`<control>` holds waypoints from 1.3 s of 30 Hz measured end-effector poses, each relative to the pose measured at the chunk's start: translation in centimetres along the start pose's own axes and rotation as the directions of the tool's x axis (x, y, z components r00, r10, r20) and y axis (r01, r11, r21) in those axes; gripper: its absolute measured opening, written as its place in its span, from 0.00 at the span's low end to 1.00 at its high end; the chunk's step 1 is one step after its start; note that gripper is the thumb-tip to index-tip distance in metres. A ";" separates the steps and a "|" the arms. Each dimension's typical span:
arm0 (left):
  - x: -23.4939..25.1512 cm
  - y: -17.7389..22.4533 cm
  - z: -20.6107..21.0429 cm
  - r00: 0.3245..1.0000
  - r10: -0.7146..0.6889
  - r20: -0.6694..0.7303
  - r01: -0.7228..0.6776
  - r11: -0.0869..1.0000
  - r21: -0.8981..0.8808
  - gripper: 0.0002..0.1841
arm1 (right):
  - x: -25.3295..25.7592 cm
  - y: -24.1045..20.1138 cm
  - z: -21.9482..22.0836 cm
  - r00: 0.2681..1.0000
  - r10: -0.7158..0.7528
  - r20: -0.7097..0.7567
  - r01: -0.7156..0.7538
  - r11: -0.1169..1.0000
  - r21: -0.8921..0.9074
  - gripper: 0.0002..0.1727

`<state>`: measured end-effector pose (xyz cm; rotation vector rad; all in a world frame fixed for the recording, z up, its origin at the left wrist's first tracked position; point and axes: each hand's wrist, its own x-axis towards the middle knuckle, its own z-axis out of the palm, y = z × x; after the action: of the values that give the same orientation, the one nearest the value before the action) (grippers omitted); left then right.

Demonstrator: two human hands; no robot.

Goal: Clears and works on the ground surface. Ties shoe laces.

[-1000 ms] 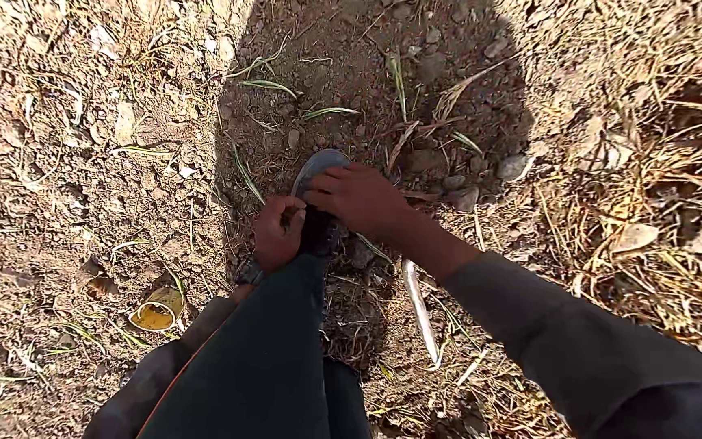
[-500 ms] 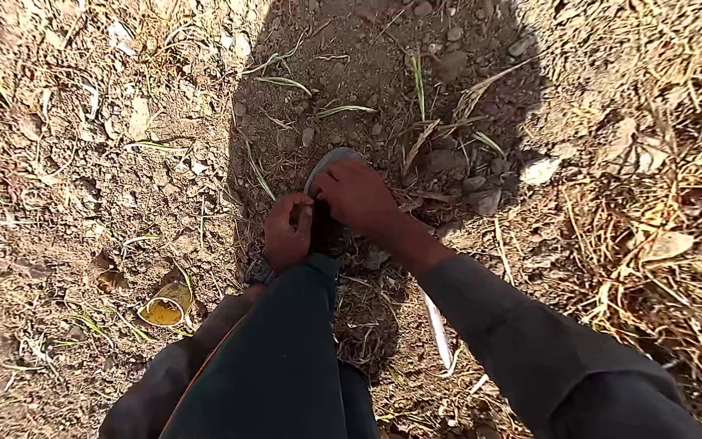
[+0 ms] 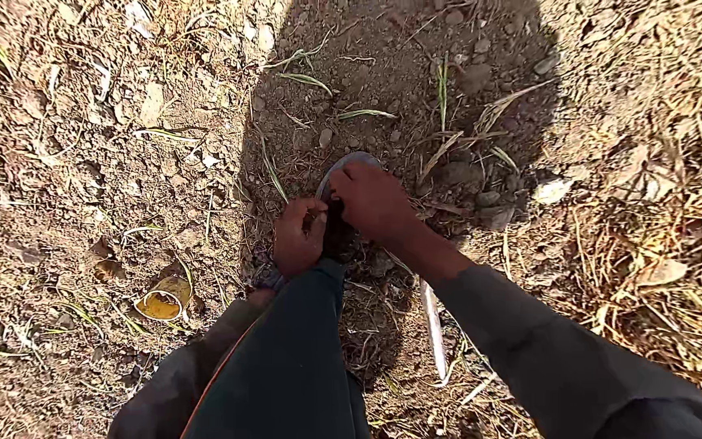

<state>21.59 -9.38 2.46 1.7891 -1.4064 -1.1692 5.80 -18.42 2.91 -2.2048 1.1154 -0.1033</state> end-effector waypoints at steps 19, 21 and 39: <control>-0.1 -0.8 0.4 0.998 0.004 0.070 -0.005 1.000 0.007 0.12 | -2.9 2.8 0.1 0.937 -0.342 -0.074 0.333 0.936 -0.115 0.07; -0.1 -0.7 0.3 0.997 -0.007 0.076 0.006 1.000 0.021 0.12 | -2.5 2.8 -0.4 0.960 -0.281 -0.015 0.278 0.956 -0.090 0.07; 1.5 0.9 -0.1 0.997 -0.022 0.077 0.015 0.997 0.081 0.12 | -4.2 0.7 0.9 0.908 0.349 -0.231 -0.301 0.928 0.218 0.10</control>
<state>21.34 -11.03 2.86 1.8324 -1.5038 -1.2202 2.97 -15.15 2.64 -1.8537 1.5474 -0.3492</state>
